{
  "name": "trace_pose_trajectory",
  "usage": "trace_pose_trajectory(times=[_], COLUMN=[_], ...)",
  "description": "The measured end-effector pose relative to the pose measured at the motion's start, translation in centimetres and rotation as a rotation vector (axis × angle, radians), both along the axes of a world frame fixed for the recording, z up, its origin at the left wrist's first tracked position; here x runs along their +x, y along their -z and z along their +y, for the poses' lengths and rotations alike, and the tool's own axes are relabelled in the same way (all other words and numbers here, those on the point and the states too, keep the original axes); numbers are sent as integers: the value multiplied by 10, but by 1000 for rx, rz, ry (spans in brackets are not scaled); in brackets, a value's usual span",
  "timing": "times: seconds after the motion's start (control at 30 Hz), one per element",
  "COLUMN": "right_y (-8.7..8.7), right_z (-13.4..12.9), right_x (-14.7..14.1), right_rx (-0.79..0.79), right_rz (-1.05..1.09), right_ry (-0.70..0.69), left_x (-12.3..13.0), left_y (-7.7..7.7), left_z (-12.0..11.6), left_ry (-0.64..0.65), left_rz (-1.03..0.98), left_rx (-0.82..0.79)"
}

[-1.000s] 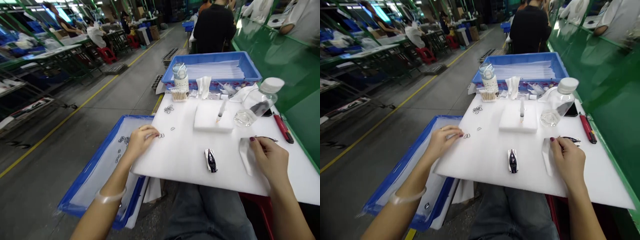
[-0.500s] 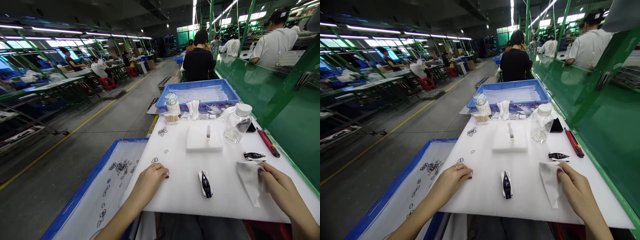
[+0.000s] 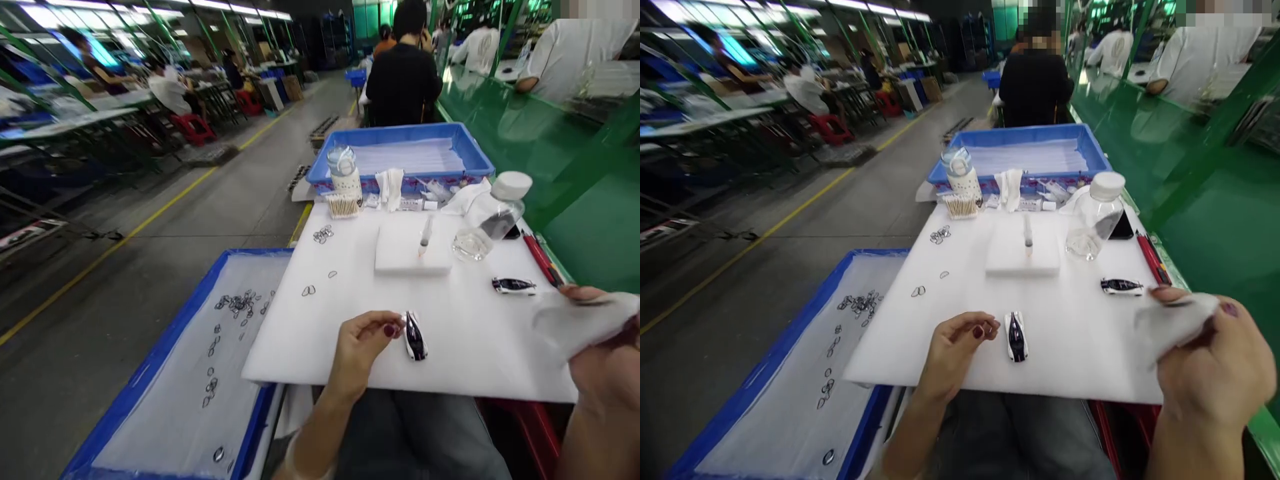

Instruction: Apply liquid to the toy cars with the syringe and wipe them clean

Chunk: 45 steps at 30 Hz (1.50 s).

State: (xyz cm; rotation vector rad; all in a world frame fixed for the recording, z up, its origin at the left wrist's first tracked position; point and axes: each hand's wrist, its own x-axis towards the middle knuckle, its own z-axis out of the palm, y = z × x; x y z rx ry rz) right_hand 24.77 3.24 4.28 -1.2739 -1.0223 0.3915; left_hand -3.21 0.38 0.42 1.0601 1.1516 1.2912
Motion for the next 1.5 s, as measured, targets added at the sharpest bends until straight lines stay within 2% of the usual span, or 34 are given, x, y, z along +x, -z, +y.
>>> trace_pose_trajectory(times=[0.1, 0.17, 0.23, 0.3, 0.37, 0.5, 0.6, 0.73, 0.87, 0.9, 0.97, 1.03, 1.13, 1.23, 1.33, 1.5], right_y=[-6, -1, 5, 9, 9, 5, 7, 4, -20, -24, -27, -19, 8, 30, 37, 30], right_z=[-9, -19, -27, -28, -24, -12, -12, -19, -21, -20, -14, -6, 4, 5, -1, -11], right_x=[-31, -49, -63, -76, -89, -113, -124, -126, -104, -96, -76, -57, -34, -21, -12, 0], right_rx=[-140, -285, -397, -431, -300, 102, 211, 249, 161, 139, 89, -41, -336, -525, -592, -554], right_rz=[236, 191, 84, -56, -203, -388, -519, -810, -969, -943, -793, -563, -279, -300, -406, -315], right_ry=[-367, -588, -689, -737, -730, -709, -680, -622, -702, -678, -539, -380, -223, -149, -152, -130], left_x=[19, 20, 17, 14, 13, 16, 18, 19, 19, 19, 18, 16, 16, 15, 15, 14], left_y=[9, 12, 12, 12, 11, 10, 10, 9, 10, 11, 11, 11, 10, 10, 10, 11], left_z=[0, 0, -1, -1, -1, 0, 0, -1, -2, -2, -2, -2, -2, -2, -1, -3], left_ry=[22, 16, 7, 3, 5, 5, 2, -11, -14, -13, -12, -13, -16, -22, -31, -41], left_rz=[-298, -438, -534, -596, -633, -675, -689, -680, -667, -663, -655, -649, -646, -642, -628, -545], left_rx=[-86, -128, -153, -167, -176, -183, -182, -174, -168, -167, -167, -165, -157, -153, -138, -76])
